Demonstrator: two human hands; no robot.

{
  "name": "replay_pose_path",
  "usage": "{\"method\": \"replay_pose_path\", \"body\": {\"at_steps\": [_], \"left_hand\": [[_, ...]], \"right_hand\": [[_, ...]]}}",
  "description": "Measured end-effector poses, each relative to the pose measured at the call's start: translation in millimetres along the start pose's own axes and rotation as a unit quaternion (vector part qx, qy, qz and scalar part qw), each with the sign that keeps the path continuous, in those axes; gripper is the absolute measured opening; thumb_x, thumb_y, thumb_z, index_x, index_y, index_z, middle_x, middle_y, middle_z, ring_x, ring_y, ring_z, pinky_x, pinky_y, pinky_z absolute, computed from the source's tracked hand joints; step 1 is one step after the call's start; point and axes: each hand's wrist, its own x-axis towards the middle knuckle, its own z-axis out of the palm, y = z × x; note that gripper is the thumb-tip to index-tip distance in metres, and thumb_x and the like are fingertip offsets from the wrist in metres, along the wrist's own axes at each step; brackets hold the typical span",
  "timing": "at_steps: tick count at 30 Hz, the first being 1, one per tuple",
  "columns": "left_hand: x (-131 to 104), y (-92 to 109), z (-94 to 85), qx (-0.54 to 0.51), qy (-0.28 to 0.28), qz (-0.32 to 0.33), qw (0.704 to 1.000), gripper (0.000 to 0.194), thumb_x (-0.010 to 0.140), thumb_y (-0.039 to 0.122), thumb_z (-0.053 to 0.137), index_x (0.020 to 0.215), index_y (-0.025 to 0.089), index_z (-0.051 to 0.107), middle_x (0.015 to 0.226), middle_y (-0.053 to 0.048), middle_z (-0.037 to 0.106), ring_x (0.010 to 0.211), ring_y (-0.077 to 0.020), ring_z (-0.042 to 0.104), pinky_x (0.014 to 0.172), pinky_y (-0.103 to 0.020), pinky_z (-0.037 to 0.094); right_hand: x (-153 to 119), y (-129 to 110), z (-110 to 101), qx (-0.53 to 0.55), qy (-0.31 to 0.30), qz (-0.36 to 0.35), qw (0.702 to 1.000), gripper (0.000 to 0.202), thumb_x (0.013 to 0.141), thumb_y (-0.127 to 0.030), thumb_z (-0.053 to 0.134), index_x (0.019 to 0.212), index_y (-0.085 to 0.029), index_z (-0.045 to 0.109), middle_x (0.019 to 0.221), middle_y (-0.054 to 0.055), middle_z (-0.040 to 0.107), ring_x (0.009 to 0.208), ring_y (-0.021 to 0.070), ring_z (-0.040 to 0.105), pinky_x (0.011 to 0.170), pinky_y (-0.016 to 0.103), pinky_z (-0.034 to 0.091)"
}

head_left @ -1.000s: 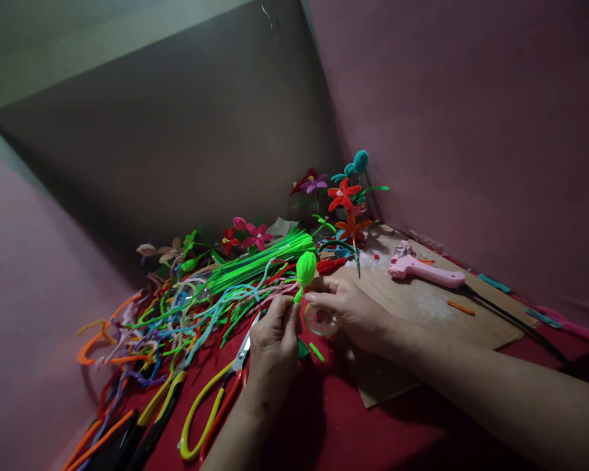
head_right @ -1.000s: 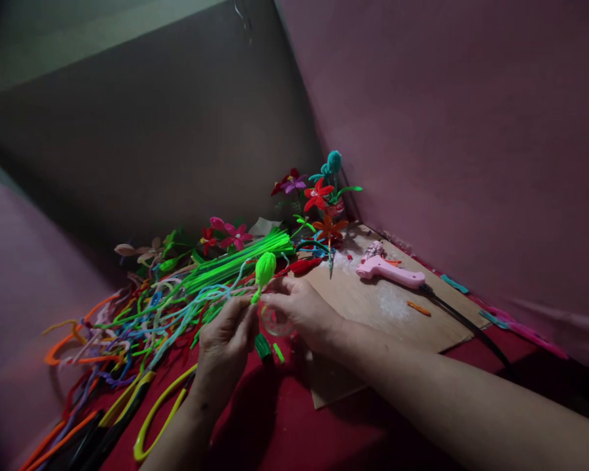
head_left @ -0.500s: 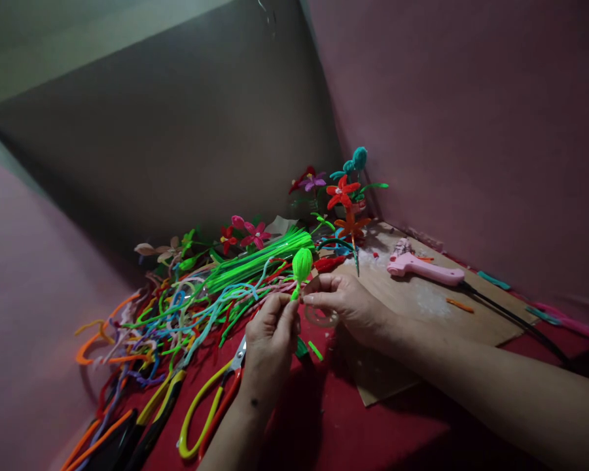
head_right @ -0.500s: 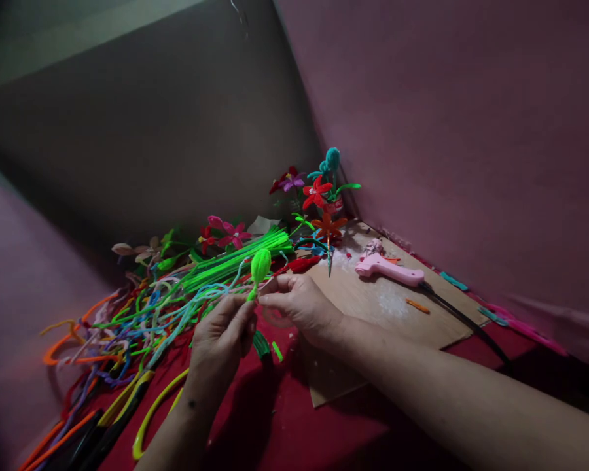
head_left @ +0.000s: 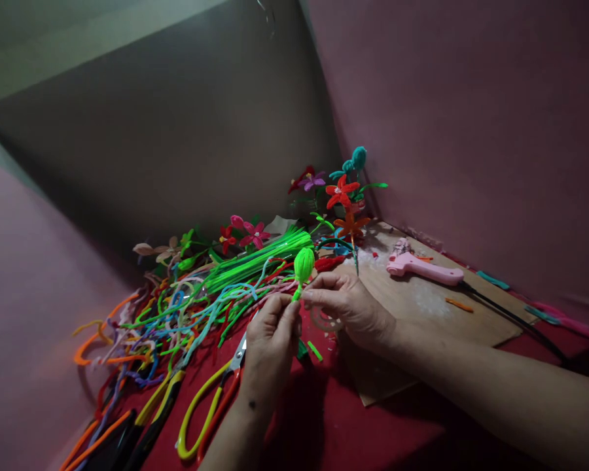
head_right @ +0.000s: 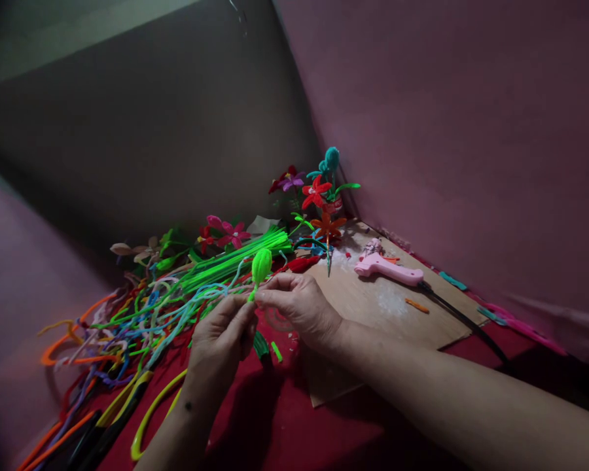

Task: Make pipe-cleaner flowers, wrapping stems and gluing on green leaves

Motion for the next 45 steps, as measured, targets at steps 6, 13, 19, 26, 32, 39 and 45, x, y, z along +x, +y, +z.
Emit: {"method": "replay_pose_path", "body": {"at_steps": [6, 13, 19, 26, 32, 39, 45], "left_hand": [[-0.2, 10.0, -1.7, -0.148, -0.063, -0.113, 0.980, 0.021, 0.077, 0.035, 0.061, 0.074, 0.017, 0.051, 0.046, 0.008, 0.043, 0.030, -0.0018, 0.029, 0.032, -0.013, 0.023], [4.3, 3.3, -9.0, -0.283, -0.162, -0.167, 0.930, 0.016, 0.079, 0.030, 0.061, 0.081, 0.017, 0.053, 0.047, 0.010, 0.040, 0.029, 0.0003, 0.019, 0.027, -0.011, 0.023], [7.2, -0.4, -11.7, -0.316, -0.205, -0.178, 0.909, 0.011, 0.084, 0.026, 0.055, 0.081, 0.015, 0.056, 0.048, 0.009, 0.039, 0.029, 0.0012, 0.014, 0.025, -0.009, 0.024], [6.0, 1.2, -14.6, -0.295, -0.205, -0.177, 0.916, 0.014, 0.081, 0.028, 0.058, 0.080, 0.015, 0.058, 0.047, 0.009, 0.040, 0.029, 0.0011, 0.017, 0.026, -0.010, 0.024], [2.2, 8.2, -10.7, -0.064, -0.138, -0.091, 0.984, 0.025, 0.083, 0.036, 0.054, 0.074, 0.013, 0.056, 0.054, 0.001, 0.056, 0.035, -0.0052, 0.044, 0.033, -0.015, 0.034], [1.9, 5.4, -3.8, 0.073, -0.091, -0.035, 0.992, 0.022, 0.082, 0.035, 0.053, 0.074, 0.015, 0.056, 0.054, 0.003, 0.051, 0.045, -0.0084, 0.047, 0.044, -0.019, 0.040], [0.3, -1.1, -1.1, 0.091, -0.049, 0.003, 0.995, 0.018, 0.081, 0.032, 0.054, 0.071, 0.017, 0.054, 0.054, 0.005, 0.048, 0.044, -0.0076, 0.046, 0.042, -0.019, 0.038]], "right_hand": [[2.3, 0.3, -0.4, 0.004, 0.010, 0.022, 1.000, 0.015, 0.063, -0.025, 0.073, 0.067, -0.013, 0.067, 0.059, -0.003, 0.057, 0.050, 0.0059, 0.040, 0.050, 0.023, 0.029], [5.2, 4.6, -1.7, 0.076, -0.008, 0.059, 0.995, 0.020, 0.056, -0.024, 0.079, 0.065, -0.012, 0.065, 0.060, -0.001, 0.061, 0.053, 0.0081, 0.048, 0.055, 0.024, 0.033], [8.0, 8.5, -4.5, 0.131, -0.089, 0.070, 0.985, 0.015, 0.063, -0.019, 0.075, 0.075, -0.014, 0.068, 0.062, -0.002, 0.061, 0.057, 0.0081, 0.053, 0.058, 0.022, 0.037], [8.1, 8.8, -4.2, 0.118, -0.101, 0.058, 0.986, 0.014, 0.065, -0.023, 0.075, 0.072, -0.013, 0.067, 0.064, -0.001, 0.062, 0.057, 0.0074, 0.051, 0.056, 0.021, 0.036], [4.9, 7.2, -0.6, 0.104, -0.046, 0.056, 0.992, 0.018, 0.062, -0.026, 0.077, 0.065, -0.013, 0.065, 0.059, -0.002, 0.057, 0.050, 0.0061, 0.041, 0.055, 0.023, 0.036], [8.0, 14.1, -2.6, 0.093, 0.005, 0.015, 0.996, 0.017, 0.059, -0.024, 0.078, 0.069, -0.015, 0.069, 0.060, -0.003, 0.059, 0.052, 0.0067, 0.044, 0.059, 0.024, 0.037], [7.5, 18.9, -5.2, 0.059, -0.031, -0.016, 0.998, 0.019, 0.065, -0.032, 0.074, 0.074, -0.015, 0.071, 0.068, 0.000, 0.064, 0.069, 0.0126, 0.055, 0.073, 0.029, 0.040]]}}
